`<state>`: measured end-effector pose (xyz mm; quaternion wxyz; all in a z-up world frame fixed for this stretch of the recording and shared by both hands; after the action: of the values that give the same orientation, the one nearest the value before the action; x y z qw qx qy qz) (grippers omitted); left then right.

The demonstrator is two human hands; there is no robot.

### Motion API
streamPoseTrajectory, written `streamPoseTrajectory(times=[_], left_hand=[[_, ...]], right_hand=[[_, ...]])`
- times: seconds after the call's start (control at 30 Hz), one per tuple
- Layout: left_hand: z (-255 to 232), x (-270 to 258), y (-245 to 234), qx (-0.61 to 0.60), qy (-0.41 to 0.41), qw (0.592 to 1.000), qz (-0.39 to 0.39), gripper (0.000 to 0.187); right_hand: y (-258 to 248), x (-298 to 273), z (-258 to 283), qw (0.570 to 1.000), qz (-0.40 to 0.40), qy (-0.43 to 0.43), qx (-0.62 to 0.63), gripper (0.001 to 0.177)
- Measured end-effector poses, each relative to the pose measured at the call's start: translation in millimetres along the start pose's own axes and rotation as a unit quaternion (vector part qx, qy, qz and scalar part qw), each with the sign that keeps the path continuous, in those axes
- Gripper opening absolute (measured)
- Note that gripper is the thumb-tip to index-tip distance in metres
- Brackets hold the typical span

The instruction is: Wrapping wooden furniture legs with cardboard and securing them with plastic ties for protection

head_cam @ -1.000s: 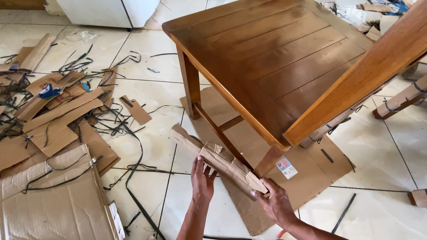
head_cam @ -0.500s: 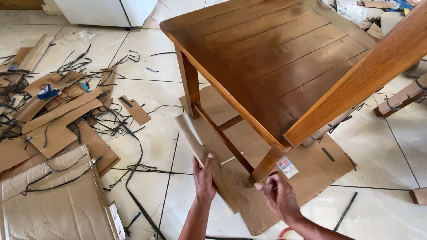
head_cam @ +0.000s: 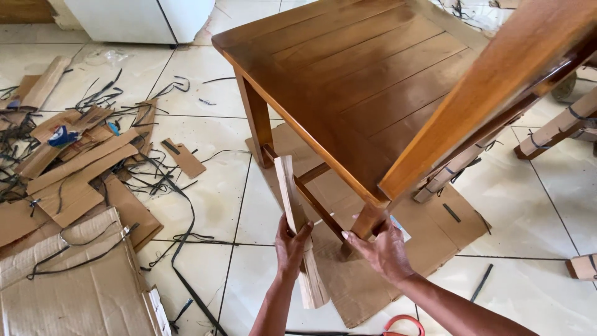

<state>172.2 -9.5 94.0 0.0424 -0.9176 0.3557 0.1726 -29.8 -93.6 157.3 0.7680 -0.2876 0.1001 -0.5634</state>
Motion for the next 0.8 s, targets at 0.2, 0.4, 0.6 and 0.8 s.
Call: streamPoseTrajectory(times=[0.2,0.4,0.6,0.8], left_hand=[[-0.9,5.9,9.8,0.125,0.096,0.987,-0.039,0.042],[-42.5,36.1,45.8,0.321,0.387,0.861,0.076,0.047],[-43.0,64.1,75.0,0.492,0.426,0.716,0.251,0.044],[-7.4,63.7,113.6,0.556,0.429,0.656,0.276,0.043]], right_hand=[[-5.3,-5.2,-44.6,0.996,-0.009,-0.061,-0.070,0.058],[-44.3,-14.1,-40.2,0.997,0.051,-0.053,-0.001,0.045],[-87.1,-10.7,-64.9,0.979,0.107,-0.171,-0.025,0.047],[-134.3,24.3,-90.4,0.936,0.090,-0.212,-0.265,0.069]])
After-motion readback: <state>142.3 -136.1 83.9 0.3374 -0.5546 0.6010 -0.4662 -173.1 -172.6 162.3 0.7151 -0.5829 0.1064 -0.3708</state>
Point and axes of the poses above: each hand's wrist, its own x-axis towards the middle knuckle, its own y-axis out of the palm, z = x × y, the point moved 3 cm from there along x, towards the middle knuckle, and after that the axes turned 6 degrees about -z, right-handed, at the moved point
